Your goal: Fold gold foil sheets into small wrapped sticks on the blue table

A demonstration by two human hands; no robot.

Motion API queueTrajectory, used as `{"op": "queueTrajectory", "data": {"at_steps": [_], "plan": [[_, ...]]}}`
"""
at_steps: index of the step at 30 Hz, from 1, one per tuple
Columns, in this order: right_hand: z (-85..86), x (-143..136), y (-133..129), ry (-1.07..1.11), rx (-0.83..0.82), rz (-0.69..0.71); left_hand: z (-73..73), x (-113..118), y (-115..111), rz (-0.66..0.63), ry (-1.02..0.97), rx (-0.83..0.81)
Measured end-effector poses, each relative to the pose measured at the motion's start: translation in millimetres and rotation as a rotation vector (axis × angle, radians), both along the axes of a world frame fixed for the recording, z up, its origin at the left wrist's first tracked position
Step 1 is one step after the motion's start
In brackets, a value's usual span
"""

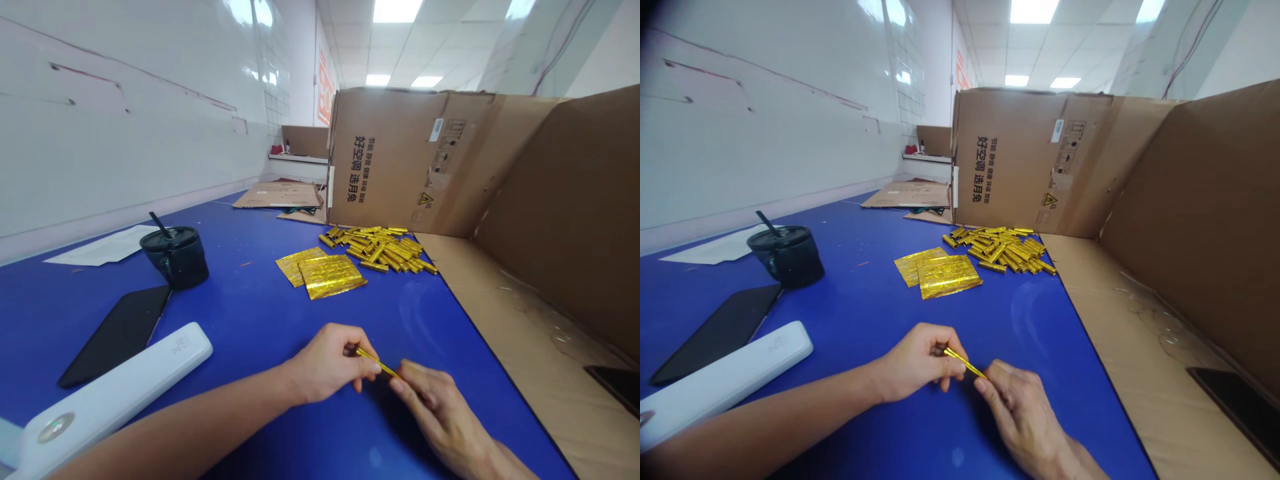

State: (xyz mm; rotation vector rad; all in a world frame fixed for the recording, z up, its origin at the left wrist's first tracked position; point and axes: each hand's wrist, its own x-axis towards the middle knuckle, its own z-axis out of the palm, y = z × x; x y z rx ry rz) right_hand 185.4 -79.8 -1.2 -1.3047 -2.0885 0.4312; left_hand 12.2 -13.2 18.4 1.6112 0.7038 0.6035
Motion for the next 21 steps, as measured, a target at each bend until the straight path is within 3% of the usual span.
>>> {"op": "queueTrajectory", "data": {"at_steps": [8,14,16,18,21], "plan": [[1.2,0,0,0.006,0.036,-0.019,1.1,-2,8,0.030,-0.123,-0.112],[-5.4,9,12,-0.285,0.438,-0.138,-0.2,3,8,0.064,-0.164,-0.215],[-6.4,10,15,-0.373,0.476,-0.172,-2.6,4,12,0.097,-0.186,-0.234],[-3.7,8,18,-0.345,0.368,-0.168,-5.8,3,19,0.145,-0.172,-0.177],[7.1,4,24,-0.122,-0.001,-0.133,-9.9,-1,29,0.171,-0.130,0.014]]}}
